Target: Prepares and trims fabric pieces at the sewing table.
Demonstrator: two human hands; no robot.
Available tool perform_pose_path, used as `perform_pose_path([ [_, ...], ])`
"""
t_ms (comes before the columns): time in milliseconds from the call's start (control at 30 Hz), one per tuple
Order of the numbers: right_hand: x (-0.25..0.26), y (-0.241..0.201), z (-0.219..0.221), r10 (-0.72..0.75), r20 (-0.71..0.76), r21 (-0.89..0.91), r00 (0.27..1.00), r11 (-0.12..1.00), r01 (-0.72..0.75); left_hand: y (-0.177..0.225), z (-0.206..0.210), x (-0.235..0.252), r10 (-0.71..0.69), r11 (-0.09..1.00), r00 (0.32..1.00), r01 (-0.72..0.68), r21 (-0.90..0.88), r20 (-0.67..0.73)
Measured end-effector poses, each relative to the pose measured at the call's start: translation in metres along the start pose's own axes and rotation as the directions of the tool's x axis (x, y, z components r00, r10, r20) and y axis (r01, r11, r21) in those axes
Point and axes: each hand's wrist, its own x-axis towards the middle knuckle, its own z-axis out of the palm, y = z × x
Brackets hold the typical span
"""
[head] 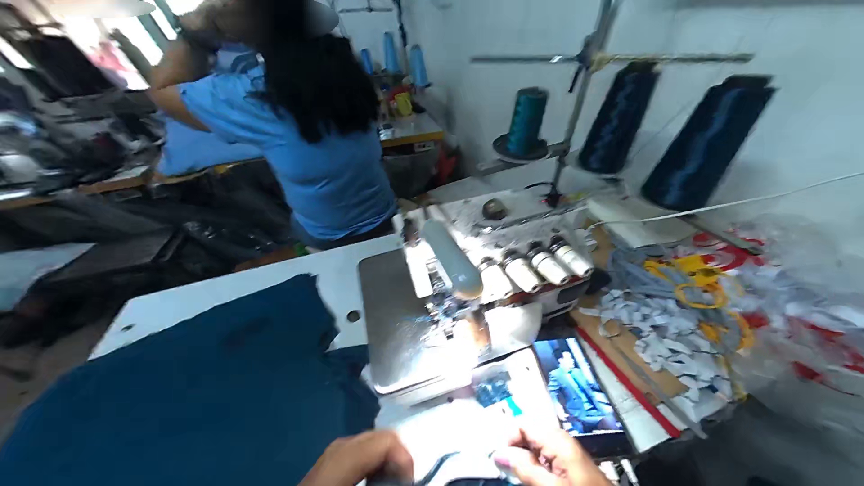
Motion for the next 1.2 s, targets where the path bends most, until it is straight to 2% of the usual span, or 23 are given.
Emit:
perform_pose_path([
  [100,0.001,0.011,0.003,0.032,-0.024,-0.101,0.999,0.994,-0.034,-0.041,0.018,0.001,-0.029,0.996,0.993,0.020,-0.082,-0.116],
  [267,0.009,0.007,0.007,-0.083,0.072,-0.125,0.994,0.988,0.091,-0.048,0.030,0.003,0.043,0.995,0.987,-0.056,-0.081,-0.152],
  [333,0.010,0.007,0.007,-0.076,0.127,-0.146,0.989,0.985,0.094,-0.046,0.027,0.004,0.062,0.995,0.989,-0.071,-0.065,-0.138],
  [467,0.007,0.000,-0.010,-0.029,0.192,-0.033,0.981,0.999,0.036,-0.049,0.020,-0.004,-0.026,0.999,0.993,0.028,0.016,-0.113],
  [533,0.006,-0.001,-0.019,0.011,0.213,0.004,0.977,1.000,-0.012,-0.059,0.024,-0.009,-0.083,0.996,0.984,0.079,-0.036,-0.159],
  [700,0.001,0.007,-0.016,0.131,0.145,0.045,0.981,0.989,-0.139,-0.044,0.047,-0.005,-0.279,0.906,0.939,0.188,-0.380,-0.200],
  [800,-0.001,0.010,-0.014,0.203,0.105,0.064,0.973,0.975,-0.211,-0.036,0.049,-0.005,-0.384,0.860,0.904,0.277,-0.428,-0.188],
  [933,-0.001,0.012,-0.016,0.272,0.061,0.026,0.960,0.961,-0.274,-0.041,0.047,-0.009,-0.436,0.843,0.873,0.312,-0.439,-0.217],
  [1000,-0.002,0.014,-0.014,0.252,0.031,-0.045,0.967,0.967,-0.251,-0.041,0.048,-0.009,-0.463,0.831,0.855,0.327,-0.449,-0.233],
  [1100,-0.001,0.011,-0.006,0.128,-0.034,-0.262,0.991,0.956,-0.132,-0.037,0.053,-0.005,-0.494,0.814,0.837,0.351,-0.462,-0.235],
  [1200,-0.002,0.001,0.003,0.031,-0.178,-0.416,0.984,0.903,-0.103,-0.033,0.058,-0.001,-0.516,0.793,0.828,0.364,-0.488,-0.221],
])
